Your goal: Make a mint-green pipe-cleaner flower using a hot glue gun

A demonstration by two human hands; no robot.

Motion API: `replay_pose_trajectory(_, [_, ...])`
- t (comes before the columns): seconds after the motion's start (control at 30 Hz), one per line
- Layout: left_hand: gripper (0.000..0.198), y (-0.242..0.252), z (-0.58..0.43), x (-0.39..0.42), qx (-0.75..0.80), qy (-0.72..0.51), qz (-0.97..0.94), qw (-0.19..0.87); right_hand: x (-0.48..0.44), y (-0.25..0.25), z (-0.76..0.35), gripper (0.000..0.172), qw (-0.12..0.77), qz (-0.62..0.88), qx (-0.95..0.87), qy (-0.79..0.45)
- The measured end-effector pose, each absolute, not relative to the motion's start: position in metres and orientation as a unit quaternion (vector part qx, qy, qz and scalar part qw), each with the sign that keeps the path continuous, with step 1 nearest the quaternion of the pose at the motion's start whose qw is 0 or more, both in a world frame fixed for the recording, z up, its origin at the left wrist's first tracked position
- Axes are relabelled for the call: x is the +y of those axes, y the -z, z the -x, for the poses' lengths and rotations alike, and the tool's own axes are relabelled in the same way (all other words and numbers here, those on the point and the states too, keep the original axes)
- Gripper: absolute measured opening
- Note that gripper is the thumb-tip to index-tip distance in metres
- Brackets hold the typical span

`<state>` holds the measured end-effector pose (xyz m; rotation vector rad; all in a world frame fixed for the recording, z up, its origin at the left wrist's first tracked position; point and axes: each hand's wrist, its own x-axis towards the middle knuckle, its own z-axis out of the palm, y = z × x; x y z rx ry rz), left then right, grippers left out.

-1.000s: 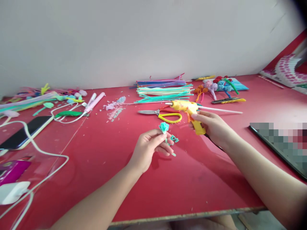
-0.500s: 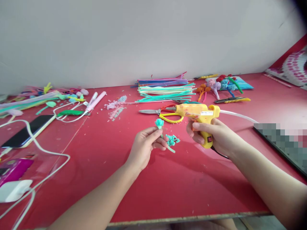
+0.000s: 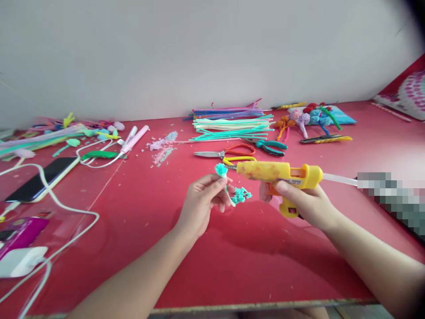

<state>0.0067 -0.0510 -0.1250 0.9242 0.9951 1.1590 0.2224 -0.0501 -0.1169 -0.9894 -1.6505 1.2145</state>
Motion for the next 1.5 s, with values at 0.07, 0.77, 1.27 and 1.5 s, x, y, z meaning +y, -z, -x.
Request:
replay_pose_trajectory(0.07, [0.016,0.1245,-0.0076,-0.0515,0.436,-0.509,-0.398,0.626,-0.0519,0.1178,-0.2214,0.03,0.405,0.406,-0.672,-0.469])
replay_pose_trajectory(0.77, [0.018,0.1206,-0.0105,-0.0541,0.434,-0.51,-0.387,0.634,-0.0495,0.118,-0.2176,0.033,0.406,0.389,-0.724,-0.4])
replay_pose_trajectory(1.27, [0.018,0.1216,-0.0096,-0.0536,0.425,-0.514,-0.389,0.635,-0.0501,0.1187,-0.2177,0.037,0.38,0.425,-0.711,-0.412])
replay_pose_trajectory(1.5, [0.019,0.1262,-0.0068,-0.0512,0.48,-0.502,-0.452,0.56,-0.0524,0.1158,-0.2179,0.027,0.332,0.454,-0.74,-0.369])
